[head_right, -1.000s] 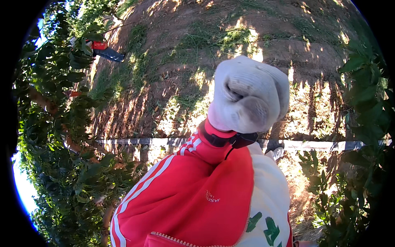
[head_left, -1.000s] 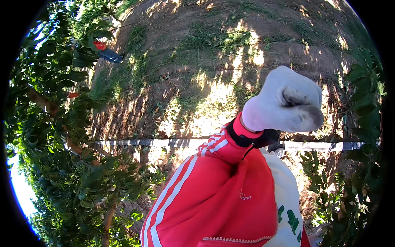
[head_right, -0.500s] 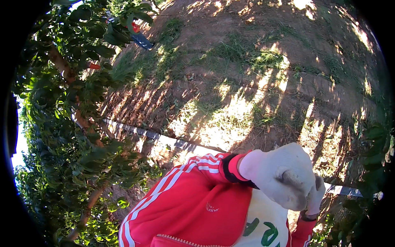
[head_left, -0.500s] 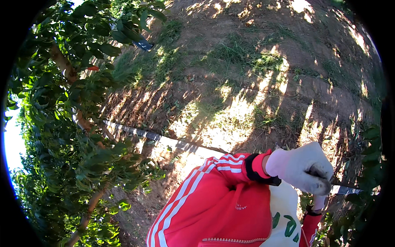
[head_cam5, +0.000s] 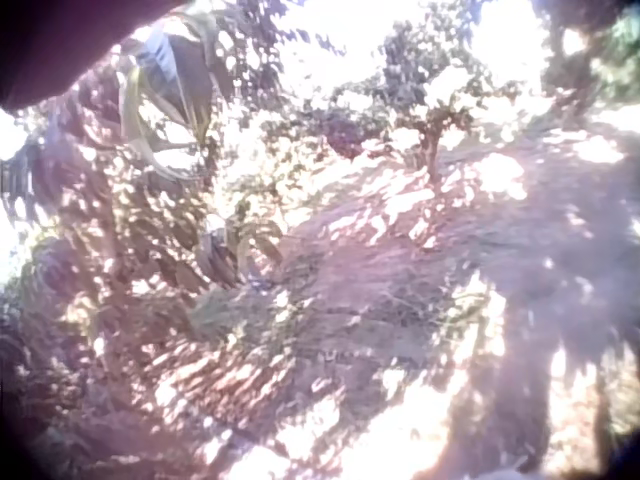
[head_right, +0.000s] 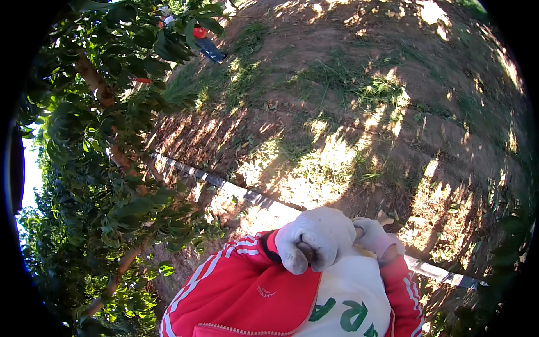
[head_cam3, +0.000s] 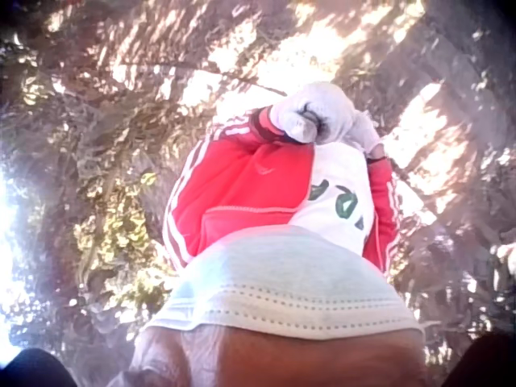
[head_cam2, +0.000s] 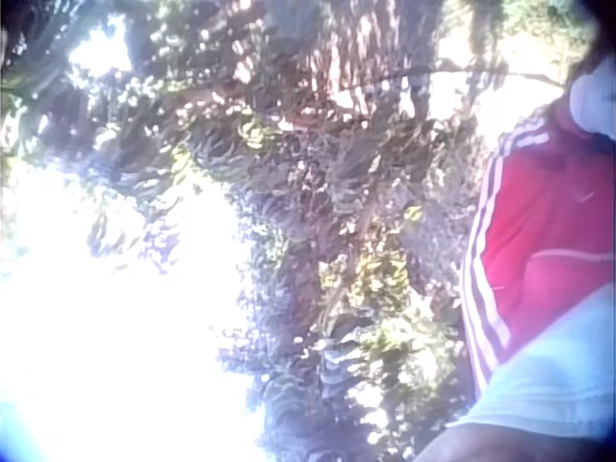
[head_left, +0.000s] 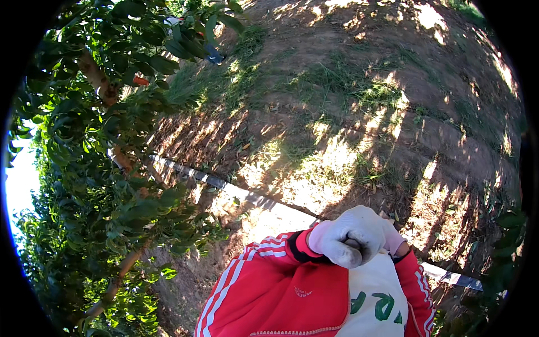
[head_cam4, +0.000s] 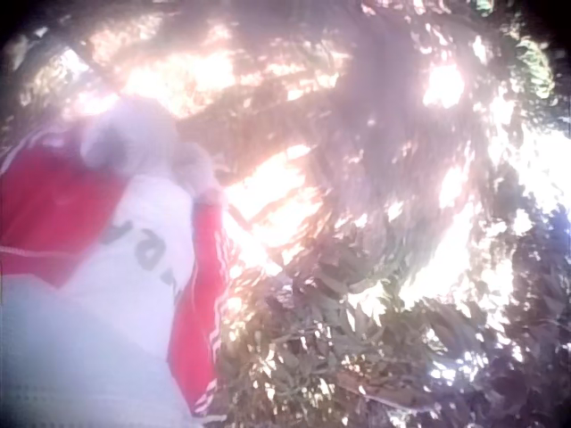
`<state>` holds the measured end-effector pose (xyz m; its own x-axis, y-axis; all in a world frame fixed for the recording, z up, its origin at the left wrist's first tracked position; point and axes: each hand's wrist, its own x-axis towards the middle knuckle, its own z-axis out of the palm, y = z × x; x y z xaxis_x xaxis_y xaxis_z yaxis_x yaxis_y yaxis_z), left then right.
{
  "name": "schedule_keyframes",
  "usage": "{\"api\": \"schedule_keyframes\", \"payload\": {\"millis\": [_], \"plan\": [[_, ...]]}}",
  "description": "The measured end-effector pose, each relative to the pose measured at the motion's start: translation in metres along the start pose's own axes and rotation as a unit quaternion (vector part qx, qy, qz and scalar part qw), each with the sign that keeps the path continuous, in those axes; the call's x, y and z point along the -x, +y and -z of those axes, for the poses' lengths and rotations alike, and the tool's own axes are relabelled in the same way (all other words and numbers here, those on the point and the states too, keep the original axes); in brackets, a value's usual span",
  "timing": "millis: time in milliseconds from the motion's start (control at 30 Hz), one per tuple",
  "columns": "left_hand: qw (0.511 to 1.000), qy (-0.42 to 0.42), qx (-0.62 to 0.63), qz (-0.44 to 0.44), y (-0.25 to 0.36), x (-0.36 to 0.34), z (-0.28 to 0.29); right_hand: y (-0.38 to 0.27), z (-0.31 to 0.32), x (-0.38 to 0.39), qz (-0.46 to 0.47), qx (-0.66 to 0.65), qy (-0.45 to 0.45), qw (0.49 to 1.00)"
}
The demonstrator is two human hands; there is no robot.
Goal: The person uses a long wooden stick to pull down branches from a tree canopy. They then use a handheld pruning tool to cut the branches from the tree.
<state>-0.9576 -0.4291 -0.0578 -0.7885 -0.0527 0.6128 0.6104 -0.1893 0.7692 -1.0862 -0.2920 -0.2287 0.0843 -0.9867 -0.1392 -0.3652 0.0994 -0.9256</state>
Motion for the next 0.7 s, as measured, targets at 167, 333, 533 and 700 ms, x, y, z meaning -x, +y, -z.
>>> {"api": "schedule_keyframes", "payload": {"millis": [167, 333, 533, 700], "plan": [[0.996, 0.088, -0.022, 0.000, -0.011, 0.001, -0.002, 0.110, -0.007, -0.012, -0.017, 0.069, -0.153, 0.986], [0.985, 0.148, -0.077, 0.038, -0.003, -0.015, -0.025, 0.111, 0.020, -0.020, -0.032, 0.029, -0.278, 0.960], [0.988, 0.109, -0.102, -0.036, -0.027, -0.081, -0.043, 0.117, 0.091, -0.012, 0.018, -0.026, -0.302, 0.953], [0.986, 0.096, -0.117, -0.065, -0.074, -0.132, -0.050, 0.135, 0.178, 0.003, 0.045, 0.070, -0.230, 0.970]]}}
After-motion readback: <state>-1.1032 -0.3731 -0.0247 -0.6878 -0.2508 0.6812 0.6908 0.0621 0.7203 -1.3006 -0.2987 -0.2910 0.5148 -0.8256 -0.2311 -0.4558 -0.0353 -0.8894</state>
